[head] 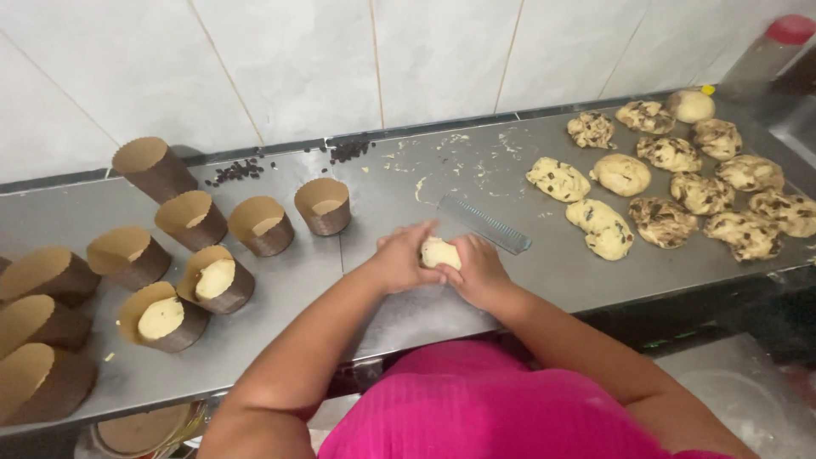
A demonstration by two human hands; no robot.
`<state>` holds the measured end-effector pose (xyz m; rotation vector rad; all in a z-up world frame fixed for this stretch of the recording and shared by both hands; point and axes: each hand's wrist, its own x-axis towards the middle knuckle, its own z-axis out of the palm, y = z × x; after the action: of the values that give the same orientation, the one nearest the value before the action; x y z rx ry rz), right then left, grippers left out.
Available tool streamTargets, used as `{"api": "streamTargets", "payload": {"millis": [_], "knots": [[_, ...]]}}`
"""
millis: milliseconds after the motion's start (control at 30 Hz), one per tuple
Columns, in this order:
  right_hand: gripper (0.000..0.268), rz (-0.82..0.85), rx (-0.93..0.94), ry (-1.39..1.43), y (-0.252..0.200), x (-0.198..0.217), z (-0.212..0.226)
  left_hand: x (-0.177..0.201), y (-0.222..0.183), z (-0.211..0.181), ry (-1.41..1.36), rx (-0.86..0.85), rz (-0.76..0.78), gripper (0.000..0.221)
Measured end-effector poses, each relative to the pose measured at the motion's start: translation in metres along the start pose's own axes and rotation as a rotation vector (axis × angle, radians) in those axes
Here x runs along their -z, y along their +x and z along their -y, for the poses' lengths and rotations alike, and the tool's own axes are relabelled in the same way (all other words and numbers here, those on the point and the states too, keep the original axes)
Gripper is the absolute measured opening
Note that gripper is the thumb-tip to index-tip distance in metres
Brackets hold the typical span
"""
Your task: Shaping dough into balls and placing them into paper molds on a bakery prep table.
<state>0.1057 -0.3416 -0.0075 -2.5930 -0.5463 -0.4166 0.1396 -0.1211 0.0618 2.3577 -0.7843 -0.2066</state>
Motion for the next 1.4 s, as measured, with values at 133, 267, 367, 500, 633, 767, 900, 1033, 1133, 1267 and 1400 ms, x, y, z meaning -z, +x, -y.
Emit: {"api": "streamTargets", "payload": {"millis": [133, 267, 367, 500, 633, 767, 900, 1033, 1133, 1267, 1400], "knots": [[0.05, 0.147, -0.283, 0.019, 0.036, 0.015, 0.031, 0.0, -0.045, 0.009, 0.011, 0.075, -0.637, 0.067], [0.07, 0.389, -0.285, -0.004, 0.049, 0.038, 0.065, -0.038, -0.085, -0.013, -0.284, 0.105, -0.354, 0.081], [0.068, 0.506, -0.177, -0.046, 0.047, 0.047, 0.062, -0.045, -0.09, -0.044, -0.234, -0.001, -0.277, 0.096], [0.054, 0.242, -0.086, -0.213, 0.041, 0.054, 0.033, -0.044, -0.048, -0.054, -0.128, 0.133, -0.154, 0.107], [0.055, -0.039, -0.29, -0.033, 0.023, 0.059, 0.002, -0.057, 0.023, -0.027, -0.104, 0.258, -0.18, 0.084], [0.079, 0.06, -0.743, 0.686, -0.013, 0.08, 0.041, -0.05, 0.04, -0.046, 0.008, 0.307, -0.039, 0.067], [0.08, -0.011, -0.76, 0.696, -0.031, 0.043, 0.031, -0.041, 0.041, -0.051, 0.019, 0.265, 0.168, 0.065], [0.076, 0.087, -0.554, 0.428, 0.009, 0.022, 0.041, -0.027, 0.037, 0.004, -0.05, 0.28, 0.145, 0.061], [0.076, 0.112, -0.329, 0.132, 0.033, 0.01, 0.055, 0.015, -0.013, -0.004, 0.22, 0.234, -0.16, 0.067], [0.084, 0.18, -0.283, 0.131, 0.068, 0.002, 0.068, 0.033, -0.079, -0.019, -0.132, 0.325, -0.347, 0.067], [0.078, 0.296, -0.117, 0.116, 0.089, -0.022, 0.079, 0.005, -0.118, -0.014, -0.411, 0.496, -0.294, 0.086]]}}
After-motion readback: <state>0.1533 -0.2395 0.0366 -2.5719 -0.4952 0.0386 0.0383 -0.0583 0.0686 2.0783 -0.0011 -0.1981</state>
